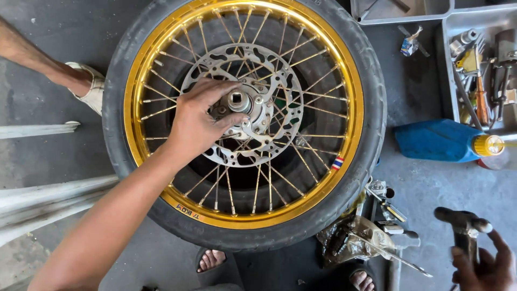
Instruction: Seating a bearing into a motorcycle wheel hub using a hammer and a metal punch.
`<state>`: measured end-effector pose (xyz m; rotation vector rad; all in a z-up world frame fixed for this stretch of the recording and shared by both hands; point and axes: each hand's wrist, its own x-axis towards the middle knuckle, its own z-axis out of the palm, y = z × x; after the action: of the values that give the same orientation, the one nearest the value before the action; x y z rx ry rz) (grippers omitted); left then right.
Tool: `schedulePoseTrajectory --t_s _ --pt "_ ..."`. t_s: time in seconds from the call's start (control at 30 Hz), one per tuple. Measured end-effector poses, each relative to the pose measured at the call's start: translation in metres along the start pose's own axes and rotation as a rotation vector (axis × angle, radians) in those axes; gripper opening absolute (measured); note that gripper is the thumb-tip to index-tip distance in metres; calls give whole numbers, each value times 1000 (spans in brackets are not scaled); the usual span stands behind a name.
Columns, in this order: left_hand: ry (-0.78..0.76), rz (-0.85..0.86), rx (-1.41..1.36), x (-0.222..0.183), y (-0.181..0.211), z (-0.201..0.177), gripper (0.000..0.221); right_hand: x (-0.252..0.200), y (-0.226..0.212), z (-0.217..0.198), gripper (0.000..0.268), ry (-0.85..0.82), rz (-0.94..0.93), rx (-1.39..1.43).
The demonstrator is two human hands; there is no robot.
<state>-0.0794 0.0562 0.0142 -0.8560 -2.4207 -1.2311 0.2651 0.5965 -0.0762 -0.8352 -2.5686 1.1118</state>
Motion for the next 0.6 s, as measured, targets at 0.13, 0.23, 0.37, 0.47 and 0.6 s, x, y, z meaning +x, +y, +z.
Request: schedulePoseTrajectory --t_s 0.13,0.23,0.37,0.47,0.6 --pt "-13 15 -18 -1 -3 0 73 17 21 -17 108 -126 -8 -145" --pt "-17 24 -55 0 -2 -3 73 39 -10 -35 97 -229 -56 -140" --pt "9 37 -82 -4 -13 3 83 45 -157 -37 61 -456 -167 25" --pt "4 -16 -81 -4 -7 -1 96 40 -305 2 39 -437 -447 -315" --pt "-23 -114 -175 -1 -3 -1 107 58 -399 56 50 -559 -604 -604"
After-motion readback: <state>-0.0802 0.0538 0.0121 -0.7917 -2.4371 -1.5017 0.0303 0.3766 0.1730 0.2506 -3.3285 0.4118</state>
